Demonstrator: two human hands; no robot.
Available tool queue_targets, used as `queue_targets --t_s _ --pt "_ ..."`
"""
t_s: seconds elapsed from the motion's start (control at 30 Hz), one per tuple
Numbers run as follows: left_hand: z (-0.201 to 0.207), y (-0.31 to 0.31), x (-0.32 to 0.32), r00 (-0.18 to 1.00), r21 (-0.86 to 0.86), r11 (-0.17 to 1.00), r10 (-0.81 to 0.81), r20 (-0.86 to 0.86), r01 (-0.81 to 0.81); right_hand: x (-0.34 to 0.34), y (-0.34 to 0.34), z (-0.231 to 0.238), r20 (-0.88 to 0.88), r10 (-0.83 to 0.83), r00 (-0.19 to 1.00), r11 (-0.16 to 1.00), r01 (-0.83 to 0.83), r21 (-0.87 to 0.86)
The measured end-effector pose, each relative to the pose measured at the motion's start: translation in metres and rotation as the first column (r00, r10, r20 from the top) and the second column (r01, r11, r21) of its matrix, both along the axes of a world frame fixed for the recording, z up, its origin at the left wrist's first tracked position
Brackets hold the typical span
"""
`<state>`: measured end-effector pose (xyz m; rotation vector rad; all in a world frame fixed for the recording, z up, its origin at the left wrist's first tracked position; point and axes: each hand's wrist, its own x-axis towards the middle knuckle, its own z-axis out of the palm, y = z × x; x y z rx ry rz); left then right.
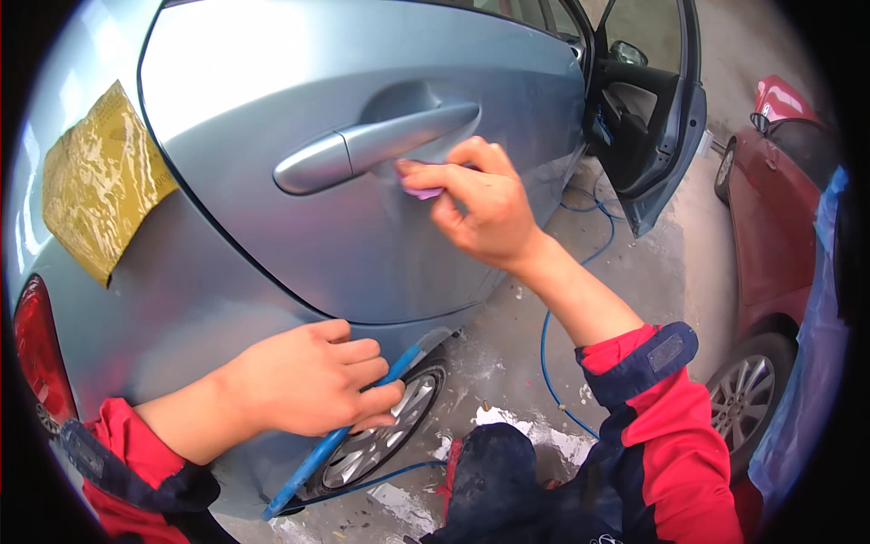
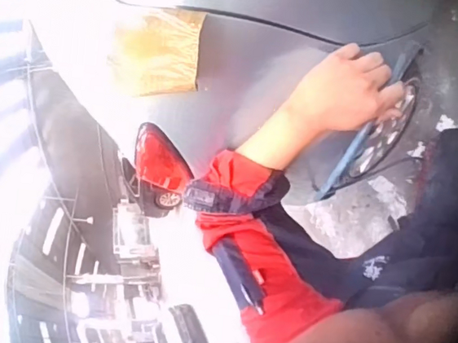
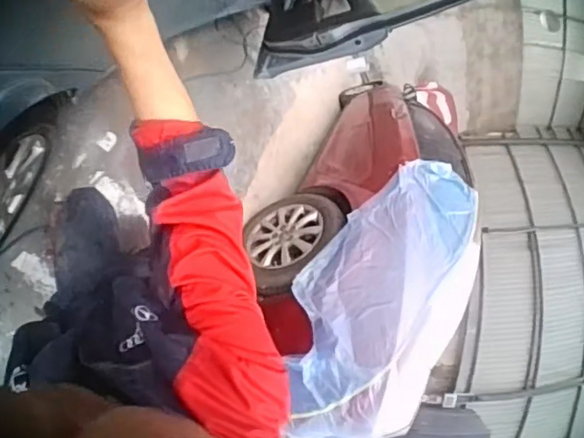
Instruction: Sand the paint on a car door handle using a sanding block and water.
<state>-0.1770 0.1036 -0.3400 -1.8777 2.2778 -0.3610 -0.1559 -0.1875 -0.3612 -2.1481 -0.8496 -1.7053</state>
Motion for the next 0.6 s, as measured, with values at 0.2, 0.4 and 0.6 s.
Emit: queue_targets --t_s 0.2,0.4,0.6 --pt "0.005 0.001 -0.007 0.999 0.017 0.999 0.029 0.018 -0.03 0.006 0.017 -0.005 0.011 0.091 0.996 0.987 -0.091 0.133" --pt "-0.005 0.003 0.0 1.0 -0.017 1.0 -0.001 -0.001 0.001 -0.002 0.028 -0.008 0.013 0.02 1.0 0.999 -0.02 0.04" --pt "-0.005 0.001 0.003 0.999 -0.065 0.998 -0.026 0.023 0.027 0.002 -0.009 -0.003 0.017 -0.151 0.988 0.981 0.152 -0.118"
